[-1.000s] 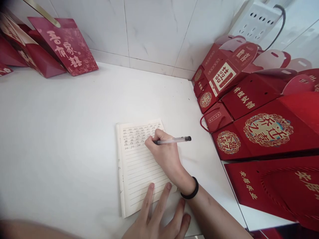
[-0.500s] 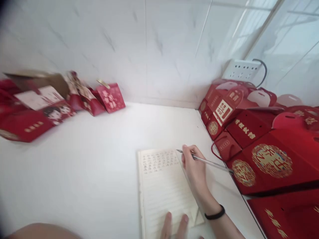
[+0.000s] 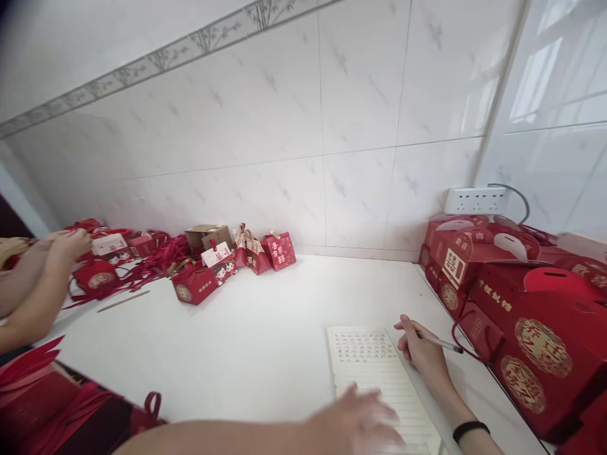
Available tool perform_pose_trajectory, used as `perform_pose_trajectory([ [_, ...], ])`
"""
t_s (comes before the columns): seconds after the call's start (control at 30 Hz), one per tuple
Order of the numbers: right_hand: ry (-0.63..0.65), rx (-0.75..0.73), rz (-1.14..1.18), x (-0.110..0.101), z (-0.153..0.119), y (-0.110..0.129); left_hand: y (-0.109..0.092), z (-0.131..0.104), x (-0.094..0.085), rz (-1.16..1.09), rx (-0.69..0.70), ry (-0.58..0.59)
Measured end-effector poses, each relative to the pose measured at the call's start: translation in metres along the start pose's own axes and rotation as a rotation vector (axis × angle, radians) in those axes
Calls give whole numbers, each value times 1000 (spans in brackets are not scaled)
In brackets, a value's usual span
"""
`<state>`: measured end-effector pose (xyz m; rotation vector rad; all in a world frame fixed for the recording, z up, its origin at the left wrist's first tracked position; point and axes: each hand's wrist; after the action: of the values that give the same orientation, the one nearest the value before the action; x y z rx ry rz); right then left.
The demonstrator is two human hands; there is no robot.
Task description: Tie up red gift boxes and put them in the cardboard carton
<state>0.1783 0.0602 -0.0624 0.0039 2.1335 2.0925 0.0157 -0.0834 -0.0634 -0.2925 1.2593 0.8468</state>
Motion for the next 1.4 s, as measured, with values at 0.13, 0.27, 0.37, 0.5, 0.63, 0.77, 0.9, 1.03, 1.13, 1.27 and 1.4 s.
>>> perform_pose_trajectory([
  [0.13,12,-13,-10,-1,0,0,112,-45,-34,-184,-430,-11],
  [0.27,33,-3,-19,-1,-2,0,217,-119,-79,-101,-1037,-84],
  [0.37,30,13,-34,0,-3,1,263,-174,-106,4,-1382,-218],
  [0.5,10,29,-45,0,0,-1,289,-222,-116,5,-1727,-334],
  [0.63,17,44,-58,0,5,-4,303,-234,-101,-116,-1778,-328],
  [0.77,20,44,-76,1,4,-3,308,-233,-90,-220,-1752,-335],
  [0.9,3,5,-87,1,-1,1,287,-226,-89,-335,-1620,-325],
  [1.03,5,-32,-112,2,-3,2,235,-208,-91,-556,-1363,-235],
  [1.13,-12,-77,-82,4,-11,7,181,-184,-94,-769,-1148,-120],
  [1.27,90,-294,-1,19,-47,29,111,-148,-104,-987,-847,63],
  [1.4,410,-365,14,47,-93,54,75,-124,-113,-988,-771,184],
])
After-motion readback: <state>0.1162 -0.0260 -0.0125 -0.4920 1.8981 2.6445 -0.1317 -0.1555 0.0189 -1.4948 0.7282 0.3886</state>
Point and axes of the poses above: each hand's wrist, its own z-axis towards the middle knuckle, its own x-axis out of the palm, y = z × x
